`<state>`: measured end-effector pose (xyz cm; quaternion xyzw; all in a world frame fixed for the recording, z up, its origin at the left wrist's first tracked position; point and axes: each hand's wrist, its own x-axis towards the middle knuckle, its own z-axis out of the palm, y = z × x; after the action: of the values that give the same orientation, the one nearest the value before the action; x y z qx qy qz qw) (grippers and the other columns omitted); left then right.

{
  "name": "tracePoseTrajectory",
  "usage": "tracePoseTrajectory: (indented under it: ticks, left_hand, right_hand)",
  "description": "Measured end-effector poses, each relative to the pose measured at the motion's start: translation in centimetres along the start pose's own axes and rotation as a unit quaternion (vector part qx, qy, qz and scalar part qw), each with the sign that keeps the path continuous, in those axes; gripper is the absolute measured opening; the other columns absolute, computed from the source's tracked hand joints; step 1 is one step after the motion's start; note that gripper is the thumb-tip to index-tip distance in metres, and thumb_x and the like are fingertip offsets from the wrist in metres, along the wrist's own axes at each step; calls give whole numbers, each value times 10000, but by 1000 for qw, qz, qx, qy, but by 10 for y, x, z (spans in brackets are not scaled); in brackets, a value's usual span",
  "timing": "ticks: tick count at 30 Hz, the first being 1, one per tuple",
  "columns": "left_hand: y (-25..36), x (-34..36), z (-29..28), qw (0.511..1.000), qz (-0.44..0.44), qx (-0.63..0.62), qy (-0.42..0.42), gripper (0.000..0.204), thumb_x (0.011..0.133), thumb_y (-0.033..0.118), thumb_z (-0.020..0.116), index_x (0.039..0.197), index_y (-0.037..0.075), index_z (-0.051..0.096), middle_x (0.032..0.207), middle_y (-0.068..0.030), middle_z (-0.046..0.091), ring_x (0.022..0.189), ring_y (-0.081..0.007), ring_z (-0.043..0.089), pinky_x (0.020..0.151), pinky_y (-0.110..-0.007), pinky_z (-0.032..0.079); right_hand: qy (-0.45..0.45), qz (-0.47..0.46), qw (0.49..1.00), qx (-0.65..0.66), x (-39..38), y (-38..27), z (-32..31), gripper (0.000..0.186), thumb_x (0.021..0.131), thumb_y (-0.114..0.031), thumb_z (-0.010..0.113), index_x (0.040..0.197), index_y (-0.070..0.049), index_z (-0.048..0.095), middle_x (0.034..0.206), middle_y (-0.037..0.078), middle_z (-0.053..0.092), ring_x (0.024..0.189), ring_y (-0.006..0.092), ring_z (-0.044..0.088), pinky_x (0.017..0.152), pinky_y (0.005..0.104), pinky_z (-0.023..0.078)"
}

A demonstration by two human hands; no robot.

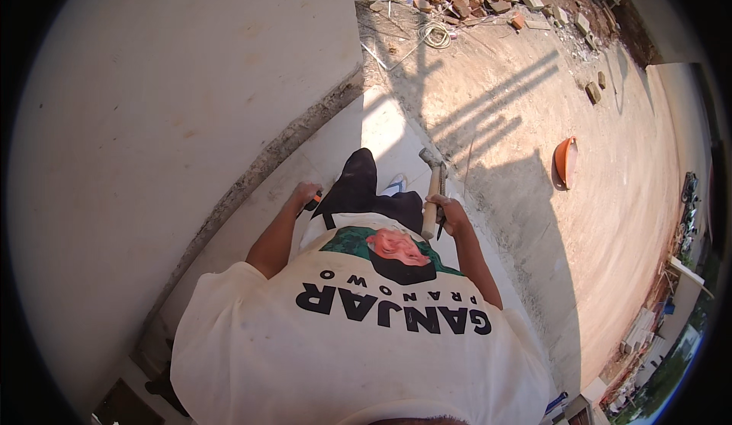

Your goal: The person measures a wall corner with a tape measure, walks to another part of the room, and uses a hammer and a chisel to remove material from a wall edge.

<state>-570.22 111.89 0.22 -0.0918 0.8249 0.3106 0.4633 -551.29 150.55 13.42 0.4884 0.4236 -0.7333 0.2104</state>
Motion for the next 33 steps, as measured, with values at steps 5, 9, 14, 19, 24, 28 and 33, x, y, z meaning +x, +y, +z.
tracePoseTrajectory:
  ticks: [5,9,14,19,24,28,33]
  left_hand:
    - [20,21,45,997,-8,-73,22,327,727,277,661,810,-39,656,696,-103,616,615,-194,563,596,-376,456]
    - [41,51,60,995,-55,-78,8,301,721,282,669,768,-14,652,695,-100,623,627,-200,580,581,-369,450]
    - [69,112,54,999,0,25,35,314,711,304,671,774,-3,653,713,-125,636,664,-228,605,626,-379,477]
    - [170,159,43,996,-27,52,61,338,709,334,669,802,10,646,773,-151,655,745,-275,642,707,-382,499]
    - [214,218,52,992,-34,66,97,359,721,335,662,881,17,626,857,-159,662,826,-297,650,744,-390,497]
    - [195,303,83,985,-47,68,154,363,733,318,656,931,17,611,893,-168,654,857,-315,645,772,-408,494]
    - [142,442,158,967,-77,68,234,339,742,281,654,941,11,606,943,-196,641,911,-344,629,800,-428,490]
  right_hand:
    - [-27,-4,999,-39,49,-78,-48,233,826,-209,648,946,-10,642,775,93,669,603,139,600,483,248,385]
    - [-36,16,997,-70,98,-133,-64,227,842,-224,629,943,-20,629,799,84,657,605,153,608,489,250,405]
    - [-45,18,996,-72,129,-212,-52,222,850,-223,612,938,-19,621,786,85,656,608,167,622,474,251,413]
    - [-52,23,988,-145,195,-276,-63,248,796,-185,688,896,33,627,772,120,663,607,205,652,479,272,464]
    - [-77,37,982,-169,304,-314,-78,257,788,-184,691,879,48,629,754,121,655,560,188,613,483,277,459]
    - [-74,3,948,-308,451,-325,-98,239,796,-184,658,860,47,654,664,81,614,491,128,511,454,276,397]
    - [-127,-44,878,-459,662,-314,-131,285,792,-237,675,777,48,667,671,75,622,529,131,533,490,281,415]
